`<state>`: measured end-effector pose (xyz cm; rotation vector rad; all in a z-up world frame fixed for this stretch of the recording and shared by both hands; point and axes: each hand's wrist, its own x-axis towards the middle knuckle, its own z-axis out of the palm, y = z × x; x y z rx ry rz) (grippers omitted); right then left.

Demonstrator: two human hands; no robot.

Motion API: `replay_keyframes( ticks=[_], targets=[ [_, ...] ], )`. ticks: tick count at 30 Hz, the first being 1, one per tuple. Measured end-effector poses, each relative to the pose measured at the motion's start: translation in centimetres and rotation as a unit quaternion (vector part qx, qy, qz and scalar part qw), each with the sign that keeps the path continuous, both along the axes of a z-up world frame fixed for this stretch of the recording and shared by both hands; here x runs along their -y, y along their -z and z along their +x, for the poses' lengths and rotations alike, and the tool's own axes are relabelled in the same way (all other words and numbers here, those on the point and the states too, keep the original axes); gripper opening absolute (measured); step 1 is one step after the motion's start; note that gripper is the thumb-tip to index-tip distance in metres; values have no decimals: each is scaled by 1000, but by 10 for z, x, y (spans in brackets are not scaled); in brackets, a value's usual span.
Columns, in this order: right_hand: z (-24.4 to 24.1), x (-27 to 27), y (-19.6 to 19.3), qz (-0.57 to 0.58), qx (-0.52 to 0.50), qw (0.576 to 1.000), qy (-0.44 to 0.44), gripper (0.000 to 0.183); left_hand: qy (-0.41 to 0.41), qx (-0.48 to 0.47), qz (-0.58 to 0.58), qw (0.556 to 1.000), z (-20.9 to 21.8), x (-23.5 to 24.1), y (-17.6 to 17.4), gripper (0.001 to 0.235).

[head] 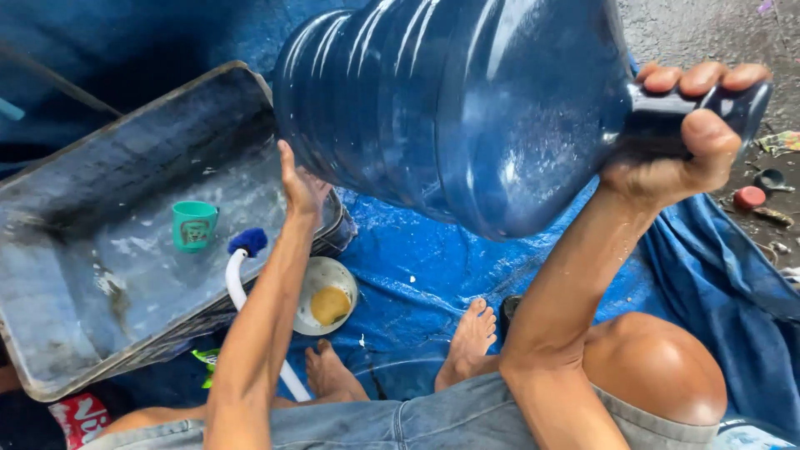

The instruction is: Scrubbing the outside of a large plastic water jug with a sponge and rinsing the inside with a water hose before filling it.

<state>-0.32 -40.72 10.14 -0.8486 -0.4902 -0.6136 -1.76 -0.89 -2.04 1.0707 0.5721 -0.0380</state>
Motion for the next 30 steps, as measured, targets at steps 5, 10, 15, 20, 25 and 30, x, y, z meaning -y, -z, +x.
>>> replay_keyframes(
  ticks=[5, 10, 15, 20, 25, 30],
  targets=[
    [-1, 4, 12, 11, 21, 999, -31, 27, -65, 164, -60, 983, 5, -12, 35, 83],
    [1, 14, 23, -1, 36, 999, -31, 29, -116, 267, -103, 951, 11, -17, 37, 67],
    [-7, 11, 15, -4, 49, 999, -18, 29, -158, 204, -68, 964, 3, -8, 37, 81],
    [-11, 17, 15, -13, 50, 997, -53, 29, -139, 216, -39, 966, -1, -5, 29, 75],
    [-13, -9, 0, -33, 49, 997, -39, 30, -164, 198, -84, 963, -6, -2, 47, 75],
    [-12, -22, -3, -31, -28, 999, 4, 29, -165, 70, -3, 984, 5, -7, 99, 84]
  ],
)
